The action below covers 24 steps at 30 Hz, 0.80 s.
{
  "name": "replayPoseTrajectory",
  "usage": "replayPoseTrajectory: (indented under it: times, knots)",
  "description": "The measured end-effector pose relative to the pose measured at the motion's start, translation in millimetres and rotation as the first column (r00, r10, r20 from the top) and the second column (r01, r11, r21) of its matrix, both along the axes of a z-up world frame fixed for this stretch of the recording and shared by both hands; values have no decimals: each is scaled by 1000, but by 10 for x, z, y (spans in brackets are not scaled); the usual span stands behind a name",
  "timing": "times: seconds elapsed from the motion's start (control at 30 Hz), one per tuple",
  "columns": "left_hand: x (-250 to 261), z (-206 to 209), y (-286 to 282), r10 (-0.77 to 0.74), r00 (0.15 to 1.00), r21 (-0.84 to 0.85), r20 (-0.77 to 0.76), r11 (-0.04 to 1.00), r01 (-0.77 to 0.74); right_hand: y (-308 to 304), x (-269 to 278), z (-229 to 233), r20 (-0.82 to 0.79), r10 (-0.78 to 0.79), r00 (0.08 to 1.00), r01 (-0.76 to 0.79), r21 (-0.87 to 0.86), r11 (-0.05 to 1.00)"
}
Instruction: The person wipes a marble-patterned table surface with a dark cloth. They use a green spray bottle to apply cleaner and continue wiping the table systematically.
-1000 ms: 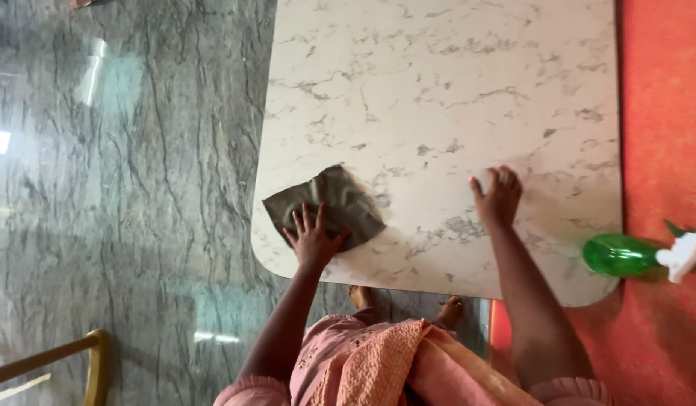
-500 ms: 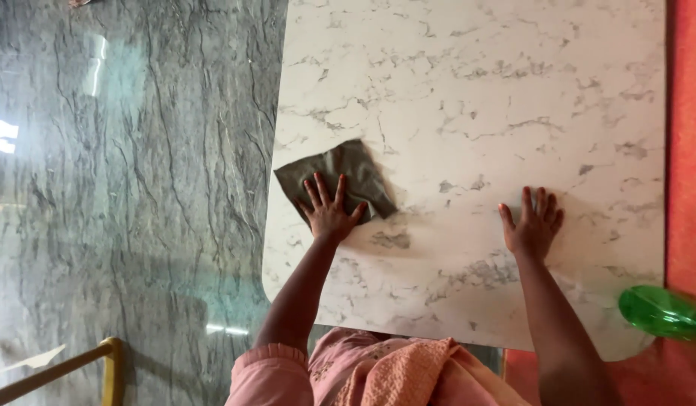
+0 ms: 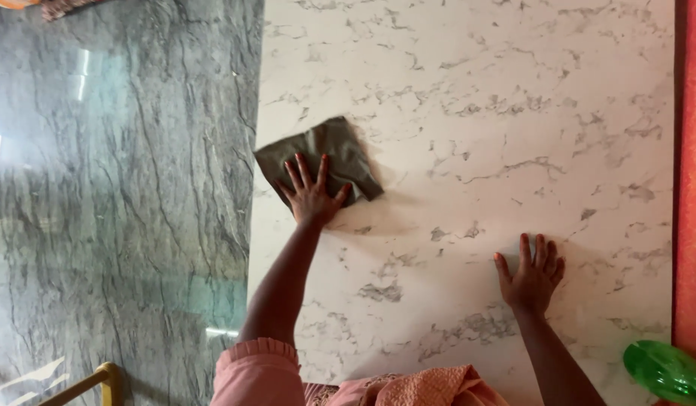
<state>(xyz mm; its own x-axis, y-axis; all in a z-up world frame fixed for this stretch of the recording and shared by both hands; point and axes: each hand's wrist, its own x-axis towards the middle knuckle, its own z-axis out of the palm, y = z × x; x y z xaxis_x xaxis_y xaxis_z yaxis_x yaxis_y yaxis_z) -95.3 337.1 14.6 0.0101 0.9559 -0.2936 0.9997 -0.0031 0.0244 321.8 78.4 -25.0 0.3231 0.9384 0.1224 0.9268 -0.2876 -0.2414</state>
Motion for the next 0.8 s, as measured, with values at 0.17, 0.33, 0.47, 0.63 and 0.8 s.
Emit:
replayPoseTrajectory:
  times: [0.17, 0.33, 0.47, 0.63, 0.8]
  knots:
    - [37, -53, 402, -37, 999, -8, 30, 999, 38, 25, -2, 55, -6, -13, 1000, 13, -22, 1000]
    - [49, -104, 569, -101, 995, 10, -1, 995, 101, 61, -3, 52, 14, -12, 1000, 12, -29, 1000]
    - [63, -134, 616, -112, 994, 2, -7, 994, 112, 45, -11, 73, 43, -9, 999, 10, -45, 999]
    - [128, -194, 614, -55, 998, 35, 21, 998, 54, 56, 19, 55, 68, 6, 998, -7, 13, 1000]
    - [706, -269, 513, -6, 998, 66, 62, 998, 2, 33, 25, 36, 53, 2, 999, -4, 32, 999]
